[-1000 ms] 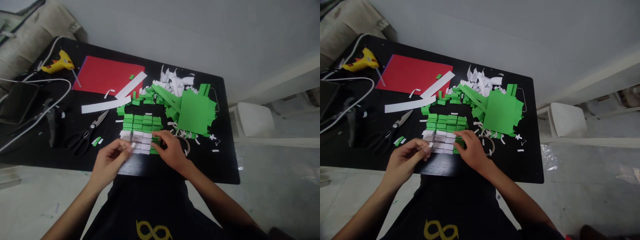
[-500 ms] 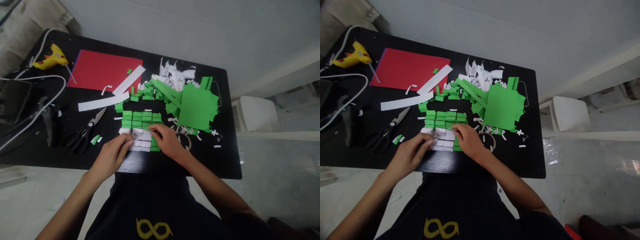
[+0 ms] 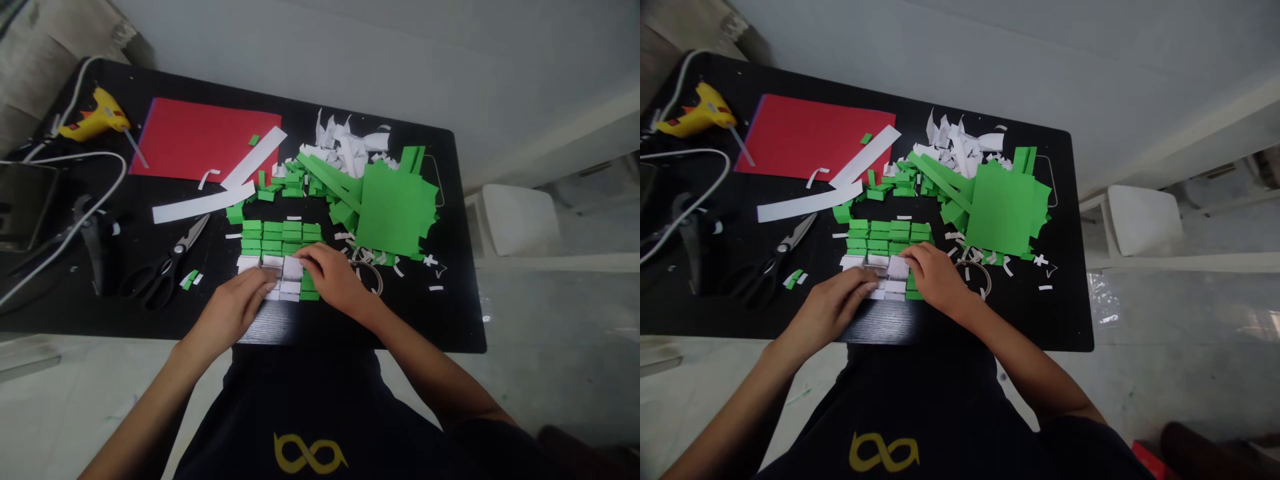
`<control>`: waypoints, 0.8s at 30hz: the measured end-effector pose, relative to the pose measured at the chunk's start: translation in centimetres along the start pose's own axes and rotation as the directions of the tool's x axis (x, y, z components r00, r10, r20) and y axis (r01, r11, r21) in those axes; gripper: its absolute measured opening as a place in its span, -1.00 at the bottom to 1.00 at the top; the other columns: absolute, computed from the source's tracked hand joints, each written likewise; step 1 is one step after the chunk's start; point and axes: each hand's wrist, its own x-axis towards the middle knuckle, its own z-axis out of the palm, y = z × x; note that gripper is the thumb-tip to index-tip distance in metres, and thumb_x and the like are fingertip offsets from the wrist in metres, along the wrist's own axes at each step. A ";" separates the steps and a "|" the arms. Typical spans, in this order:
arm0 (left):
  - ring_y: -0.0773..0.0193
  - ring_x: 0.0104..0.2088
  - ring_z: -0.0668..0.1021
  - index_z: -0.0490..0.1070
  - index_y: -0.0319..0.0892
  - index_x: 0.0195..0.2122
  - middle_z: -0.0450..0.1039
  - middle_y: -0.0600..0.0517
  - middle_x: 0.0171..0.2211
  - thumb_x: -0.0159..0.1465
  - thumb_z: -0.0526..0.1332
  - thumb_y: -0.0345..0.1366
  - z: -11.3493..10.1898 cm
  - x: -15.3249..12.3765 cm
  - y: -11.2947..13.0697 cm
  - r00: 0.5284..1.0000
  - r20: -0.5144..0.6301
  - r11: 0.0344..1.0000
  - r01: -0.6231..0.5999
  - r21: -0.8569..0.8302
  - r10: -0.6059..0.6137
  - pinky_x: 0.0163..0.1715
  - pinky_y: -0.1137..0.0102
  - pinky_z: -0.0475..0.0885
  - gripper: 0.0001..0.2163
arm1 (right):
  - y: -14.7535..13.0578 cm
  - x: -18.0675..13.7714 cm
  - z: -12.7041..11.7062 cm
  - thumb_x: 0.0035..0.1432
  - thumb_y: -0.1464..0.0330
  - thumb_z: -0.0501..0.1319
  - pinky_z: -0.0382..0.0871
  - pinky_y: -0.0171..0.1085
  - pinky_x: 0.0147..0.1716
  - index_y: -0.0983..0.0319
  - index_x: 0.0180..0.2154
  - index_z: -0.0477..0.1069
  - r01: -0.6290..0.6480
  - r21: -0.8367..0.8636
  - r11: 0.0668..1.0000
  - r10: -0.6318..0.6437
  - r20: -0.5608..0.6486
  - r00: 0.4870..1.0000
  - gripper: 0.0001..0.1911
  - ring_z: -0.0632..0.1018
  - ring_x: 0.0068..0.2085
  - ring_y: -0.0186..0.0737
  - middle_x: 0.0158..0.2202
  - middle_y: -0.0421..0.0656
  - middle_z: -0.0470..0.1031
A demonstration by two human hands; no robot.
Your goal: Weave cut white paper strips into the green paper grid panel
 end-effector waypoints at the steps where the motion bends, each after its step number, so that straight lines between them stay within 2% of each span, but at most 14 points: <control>1: 0.18 -0.12 0.67 0.49 -0.11 -0.09 0.64 -0.03 -0.13 0.51 0.08 -0.25 0.0 0.0 0.0 1.000 0.000 1.000 0.000 -0.001 0.000 -0.04 0.28 0.57 -0.81 | 0.0 0.0 0.0 0.41 0.51 0.16 0.48 -0.11 0.00 0.21 -0.10 0.54 -0.003 0.001 1.000 0.003 0.004 1.000 -0.80 0.62 -0.07 -0.13 -0.12 -0.08 0.61; 15: 0.22 -0.24 0.65 0.47 -0.10 -0.13 0.62 0.02 -0.22 0.49 0.13 -0.19 0.1 -0.1 0.1 0.996 -0.043 0.996 0.081 -0.028 -0.082 -0.14 0.35 0.55 -0.83 | -0.6 -1.4 0.1 0.31 0.54 0.24 0.50 -0.16 -0.09 0.20 -0.11 0.55 0.001 0.013 1.000 0.000 -0.029 1.000 -0.82 0.59 -0.16 -0.17 -0.11 -0.08 0.59; 21: 0.22 -0.22 0.65 0.46 -0.11 -0.15 0.62 0.00 -0.21 0.49 0.15 -0.21 0.3 -0.2 0.1 0.997 -0.055 0.999 0.047 -0.022 -0.048 -0.17 0.36 0.53 -0.85 | -0.5 -1.6 0.4 0.36 0.51 0.22 0.49 -0.15 -0.07 0.19 -0.11 0.56 0.006 0.002 1.000 -0.006 -0.045 0.999 -0.83 0.59 -0.15 -0.17 -0.13 -0.09 0.59; 24: 0.23 -0.25 0.64 0.46 -0.12 -0.16 0.61 0.01 -0.24 0.48 0.17 -0.22 0.4 -0.2 0.1 0.997 -0.070 1.000 0.016 -0.003 -0.016 -0.20 0.38 0.51 -0.87 | -0.7 -1.6 0.3 0.36 0.51 0.23 0.49 -0.17 -0.08 0.21 -0.10 0.57 -0.005 0.049 0.999 0.007 -0.046 0.999 -0.82 0.59 -0.16 -0.18 -0.14 -0.09 0.59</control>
